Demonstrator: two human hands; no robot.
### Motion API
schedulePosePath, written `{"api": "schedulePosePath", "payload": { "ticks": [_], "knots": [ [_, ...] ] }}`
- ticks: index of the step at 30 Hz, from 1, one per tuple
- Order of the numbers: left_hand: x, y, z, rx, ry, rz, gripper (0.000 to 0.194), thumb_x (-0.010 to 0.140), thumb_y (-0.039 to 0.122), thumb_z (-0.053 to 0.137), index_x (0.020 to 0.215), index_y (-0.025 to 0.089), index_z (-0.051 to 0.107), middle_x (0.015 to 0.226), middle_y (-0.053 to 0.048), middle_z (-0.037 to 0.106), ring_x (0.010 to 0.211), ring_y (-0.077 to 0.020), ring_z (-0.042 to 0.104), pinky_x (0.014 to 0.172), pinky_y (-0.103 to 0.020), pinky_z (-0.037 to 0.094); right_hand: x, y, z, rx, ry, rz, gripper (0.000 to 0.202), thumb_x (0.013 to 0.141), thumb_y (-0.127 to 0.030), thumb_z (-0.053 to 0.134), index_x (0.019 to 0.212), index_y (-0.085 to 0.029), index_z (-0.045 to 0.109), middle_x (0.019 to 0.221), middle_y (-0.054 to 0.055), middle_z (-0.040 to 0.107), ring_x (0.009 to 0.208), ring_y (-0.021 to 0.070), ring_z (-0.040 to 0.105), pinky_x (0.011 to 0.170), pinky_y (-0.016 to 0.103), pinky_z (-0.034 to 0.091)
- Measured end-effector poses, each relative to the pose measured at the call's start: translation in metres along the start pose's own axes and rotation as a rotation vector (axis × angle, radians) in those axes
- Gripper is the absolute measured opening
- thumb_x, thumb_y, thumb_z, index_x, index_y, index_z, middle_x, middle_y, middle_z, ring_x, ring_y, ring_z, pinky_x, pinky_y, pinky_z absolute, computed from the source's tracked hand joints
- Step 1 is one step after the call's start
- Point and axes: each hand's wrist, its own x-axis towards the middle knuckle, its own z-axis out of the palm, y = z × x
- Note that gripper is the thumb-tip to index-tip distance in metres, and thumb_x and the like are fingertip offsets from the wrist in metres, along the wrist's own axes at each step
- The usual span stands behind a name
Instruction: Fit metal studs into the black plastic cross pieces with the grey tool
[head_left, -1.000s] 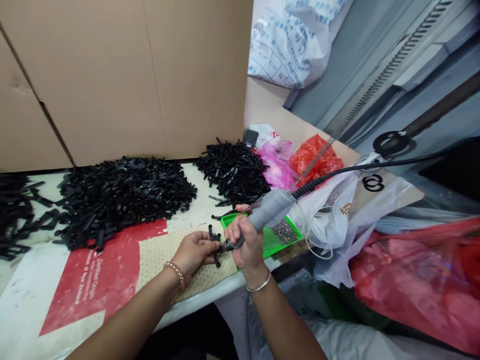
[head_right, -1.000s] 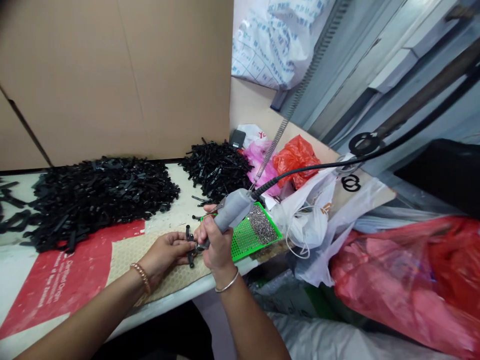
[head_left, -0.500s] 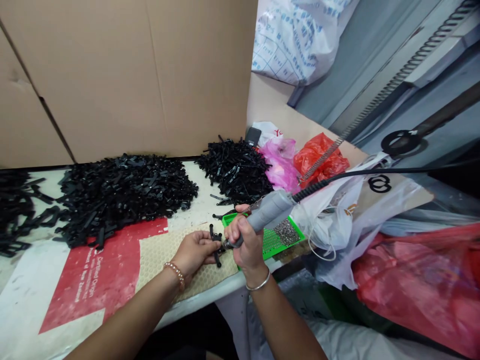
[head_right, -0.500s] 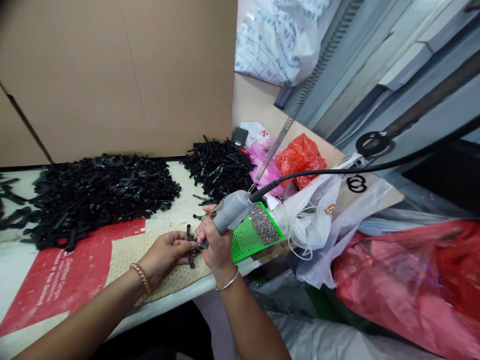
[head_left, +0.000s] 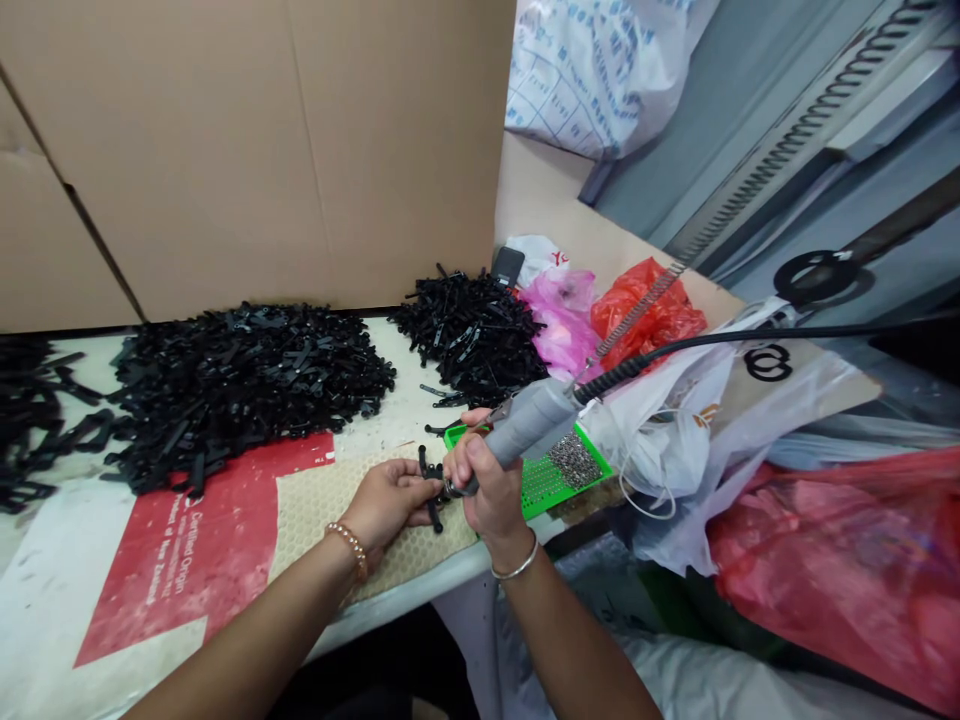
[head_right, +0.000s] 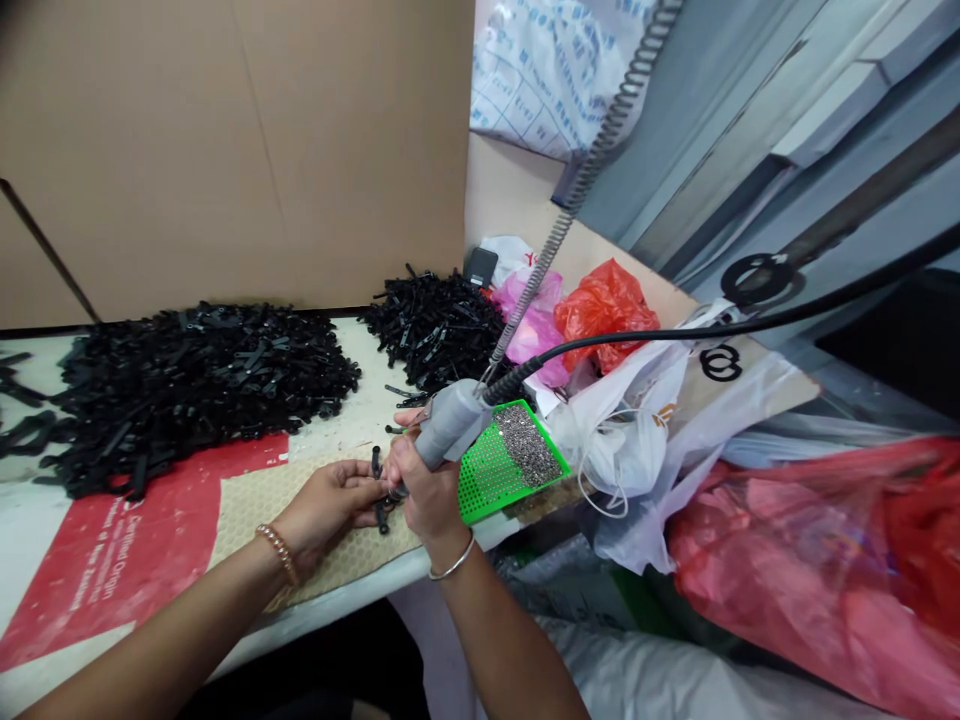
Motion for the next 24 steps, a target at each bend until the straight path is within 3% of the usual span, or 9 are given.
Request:
{"api": "schedulePosePath", "payload": {
  "ticks": [6, 13, 19, 24],
  "knots": [
    [0.003, -0.003, 0.0, -0.051, -0.019, 0.014, 0.02, 0.061, 0.019, 0.077, 0.071, 0.011, 0.061, 0.063, -0.006, 0.069, 0.054, -0.013, 0.062, 0.051, -0.023, 0.053, -0.002, 0.009, -0.01, -0.034, -0.157, -0.02, 0.018, 0.086, -0.033, 0.061, 0.095, -0.021, 0.051, 0.051, -0.009, 0.041, 0.041, 0.0081, 0.037, 0.046, 0.022, 0.037],
    [0.001, 0.001, -0.001, -0.027, -0.04, 0.003, 0.017, 0.058, 0.017, 0.076, 0.06, 0.013, 0.06, 0.051, -0.001, 0.063, 0.046, -0.0108, 0.058, 0.05, -0.023, 0.053, -0.008, 0.017, -0.011, -0.069, -0.221, 0.022, 0.018, 0.086, -0.033, 0.061, 0.097, -0.021, 0.053, 0.053, -0.008, 0.041, 0.042, 0.0082, 0.038, 0.046, 0.023, 0.037],
    [-0.002, 0.003, -0.001, -0.032, -0.057, 0.007, 0.02, 0.057, 0.017, 0.081, 0.062, 0.012, 0.062, 0.057, -0.002, 0.065, 0.051, -0.0105, 0.06, 0.051, -0.02, 0.053, -0.008, 0.001, -0.005, -0.07, -0.111, 0.0, 0.03, 0.082, -0.032, 0.064, 0.108, -0.02, 0.054, 0.057, -0.007, 0.044, 0.043, 0.0078, 0.041, 0.048, 0.023, 0.038],
    [-0.008, 0.009, 0.001, -0.005, -0.004, -0.032, 0.017, 0.061, 0.009, 0.077, 0.072, 0.011, 0.065, 0.066, -0.005, 0.069, 0.057, -0.0124, 0.064, 0.052, -0.02, 0.053, 0.024, -0.037, -0.032, -0.132, 0.19, -0.222, 0.035, 0.075, -0.035, 0.067, 0.103, -0.019, 0.055, 0.048, -0.01, 0.04, 0.041, 0.0082, 0.037, 0.045, 0.021, 0.036]
  ]
}}
